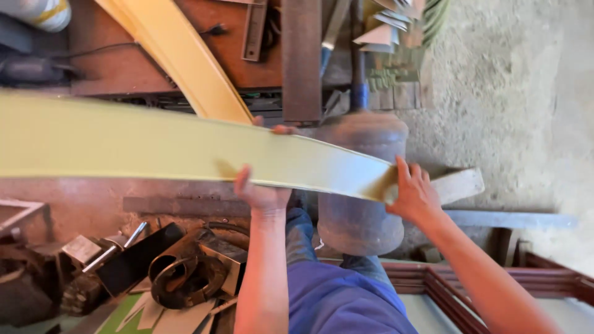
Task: Bending metal strips over a cylindrical object to curve them and then organizing the pieces.
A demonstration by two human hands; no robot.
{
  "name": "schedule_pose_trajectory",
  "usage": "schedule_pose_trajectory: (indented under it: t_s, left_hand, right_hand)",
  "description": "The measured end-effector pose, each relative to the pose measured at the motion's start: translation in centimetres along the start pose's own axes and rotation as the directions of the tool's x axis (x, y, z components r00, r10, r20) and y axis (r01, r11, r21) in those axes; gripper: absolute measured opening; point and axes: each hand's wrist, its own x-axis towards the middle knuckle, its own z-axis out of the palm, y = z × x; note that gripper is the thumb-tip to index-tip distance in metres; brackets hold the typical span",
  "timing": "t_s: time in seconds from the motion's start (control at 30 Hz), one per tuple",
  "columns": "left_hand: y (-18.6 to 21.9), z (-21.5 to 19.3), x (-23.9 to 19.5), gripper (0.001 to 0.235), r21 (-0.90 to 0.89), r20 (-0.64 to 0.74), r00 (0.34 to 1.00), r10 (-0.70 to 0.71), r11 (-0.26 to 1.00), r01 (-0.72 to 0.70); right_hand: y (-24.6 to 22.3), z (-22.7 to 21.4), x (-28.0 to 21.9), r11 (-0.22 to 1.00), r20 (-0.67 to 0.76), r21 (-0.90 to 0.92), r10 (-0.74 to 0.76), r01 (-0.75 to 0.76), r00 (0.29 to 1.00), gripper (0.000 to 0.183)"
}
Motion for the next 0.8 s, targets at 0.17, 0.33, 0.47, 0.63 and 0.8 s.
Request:
schedule_pose_trajectory:
  t_s: [0.17,0.33,0.47,0.63,0.8]
  left_hand:
    - [-2.1,-5.3,-3.7,0.072,-0.059,-0.24,0.964,0.116,0.989,-0.134]
    - [-4.1,-13.8,-9.2,0.063,-0.142,-0.491,0.871,0.038,0.982,-0.123]
    - [-1.4,-15.9,-12.3,0.055,0.391,-0.619,0.785,-0.037,0.852,0.348]
    - [2.4,-18.1,-9.3,0.06,0.864,-0.46,0.887,0.035,0.246,0.439]
    - [5.0,-17.2,-1.5,0.063,0.261,-0.92,0.374,0.116,0.895,0.363]
  right_hand:
    - [2.1,2.4,3.7,0.996,-0.139,-0.072,-0.064,0.054,0.988,0.106]
    - [4.5,5.3,5.9,0.931,-0.264,-0.321,-0.262,0.171,0.928,0.082]
    - [3.5,3.6,4.3,0.926,-0.127,-0.347,-0.205,0.15,0.97,0.085]
    - [3.8,3.5,4.1,0.973,-0.136,-0.174,-0.176,0.151,0.975,0.095]
    - [3.6,2.5,4.2,0.995,-0.196,-0.012,-0.103,0.102,0.975,0.101]
